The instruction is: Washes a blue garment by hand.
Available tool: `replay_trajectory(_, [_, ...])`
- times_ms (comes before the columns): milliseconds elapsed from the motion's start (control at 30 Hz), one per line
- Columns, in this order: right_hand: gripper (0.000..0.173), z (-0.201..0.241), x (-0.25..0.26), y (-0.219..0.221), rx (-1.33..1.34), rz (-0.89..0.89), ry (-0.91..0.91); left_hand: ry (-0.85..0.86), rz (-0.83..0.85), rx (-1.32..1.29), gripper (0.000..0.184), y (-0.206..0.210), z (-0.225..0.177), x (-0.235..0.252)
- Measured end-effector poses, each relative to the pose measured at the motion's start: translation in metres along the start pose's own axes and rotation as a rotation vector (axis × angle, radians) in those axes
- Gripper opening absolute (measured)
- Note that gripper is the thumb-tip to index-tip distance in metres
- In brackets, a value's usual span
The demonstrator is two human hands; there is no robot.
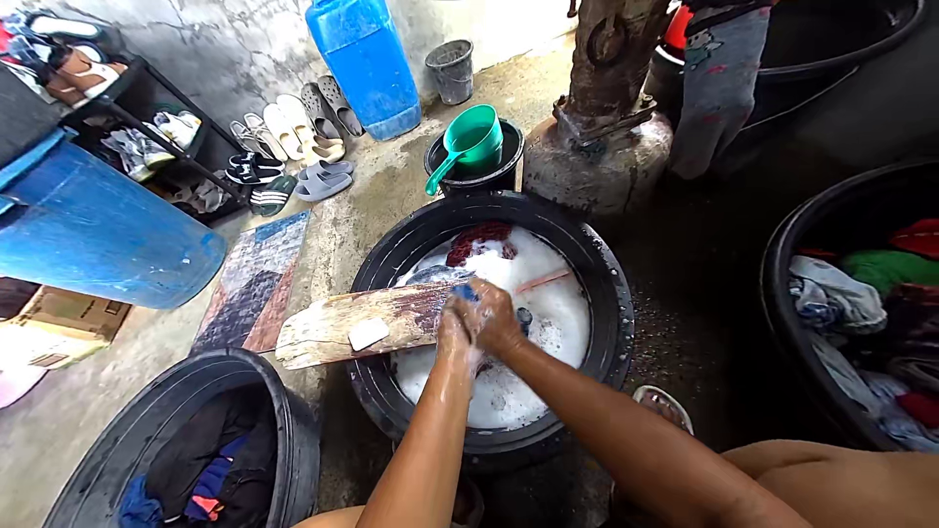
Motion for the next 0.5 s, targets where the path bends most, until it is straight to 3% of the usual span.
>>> replay_trajectory(67, [0.041,-0.045,0.022,-0.018,-0.144,0.363,0.321,-0.085,0.01,0.129,0.051,0.007,-0.019,-0.015])
replay_trajectory(133, [0.05,-0.073,0.035,-0.028,-0.229,0.643,0.462,-0.08,0.132,0.369,0.065,-0.009,-0.027,-0.013])
replay_trajectory(167, [0.049,-0.072,0.038,-0.033,-0.194,0.701,0.45,-0.066,0.192,0.481,0.069,-0.014,-0.03,-0.009])
replay_trajectory(300, [0.044,-0.016,0.037,-0.042,0.434,0.816,0.283,0.061,0.252,0.667,0.073,-0.005,-0.047,-0.004])
replay_trajectory(333, [0.041,-0.008,0.036,-0.043,0.429,0.844,0.251,0.091,0.241,0.655,0.074,-0.005,-0.053,-0.003])
replay_trajectory(400, [0.028,0.002,0.039,-0.045,0.119,0.895,0.13,0.19,0.265,0.713,0.071,-0.011,-0.06,0.0])
replay_trajectory(500, [0.037,0.017,0.046,-0.055,-0.123,0.869,-0.048,0.288,0.499,0.816,0.051,-0.031,-0.065,-0.005])
Point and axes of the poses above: each hand's wrist, its own x-axis towards the middle knuckle, its own y-axis out of the palm, z = x × y, the point moved 3 cm from there along x, towards the middle knuckle, and after that the axes turned 8 degrees about z, right-handed, at the moved point
